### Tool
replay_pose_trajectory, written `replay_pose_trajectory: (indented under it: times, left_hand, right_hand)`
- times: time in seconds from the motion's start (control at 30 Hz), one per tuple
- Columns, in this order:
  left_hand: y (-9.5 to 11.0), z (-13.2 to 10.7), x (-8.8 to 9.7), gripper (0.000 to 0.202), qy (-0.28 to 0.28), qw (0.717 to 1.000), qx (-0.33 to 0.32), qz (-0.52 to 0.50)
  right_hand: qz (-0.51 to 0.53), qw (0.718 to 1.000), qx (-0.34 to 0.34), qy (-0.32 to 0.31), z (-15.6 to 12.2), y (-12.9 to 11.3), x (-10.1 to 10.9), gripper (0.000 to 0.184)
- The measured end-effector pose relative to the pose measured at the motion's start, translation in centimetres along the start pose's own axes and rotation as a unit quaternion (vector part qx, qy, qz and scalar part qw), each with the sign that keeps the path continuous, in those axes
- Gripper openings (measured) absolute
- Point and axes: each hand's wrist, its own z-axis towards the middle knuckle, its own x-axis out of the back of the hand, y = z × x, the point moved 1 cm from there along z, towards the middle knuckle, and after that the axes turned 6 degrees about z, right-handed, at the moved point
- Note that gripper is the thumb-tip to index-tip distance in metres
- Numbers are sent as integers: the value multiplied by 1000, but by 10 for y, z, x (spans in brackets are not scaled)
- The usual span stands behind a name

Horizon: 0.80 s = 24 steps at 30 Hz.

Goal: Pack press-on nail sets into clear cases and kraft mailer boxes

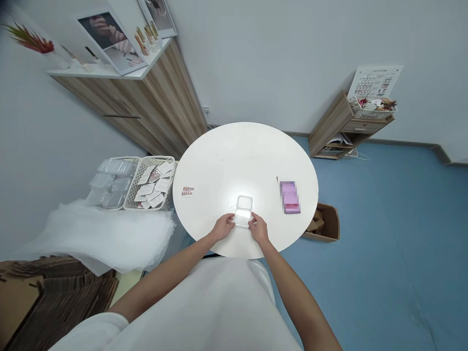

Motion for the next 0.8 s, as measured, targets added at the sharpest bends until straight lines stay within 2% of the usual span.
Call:
replay_pose_trajectory:
  times: [0.3, 0.63, 0.8]
  left_hand:
    - [-5, 9, -10, 43, -18, 1000, 9, 16]
    - [-10, -2, -13, 50, -16, 994, 63, -91]
    - [-5, -2, -16, 55, -20, 988, 73, -133]
  right_hand:
    - [-73, 997, 2, -5, 10, 9, -6, 50]
    - [27, 997, -72, -19, -5, 16, 0, 52]
    - [64, 995, -79, -24, -6, 12, 0, 52]
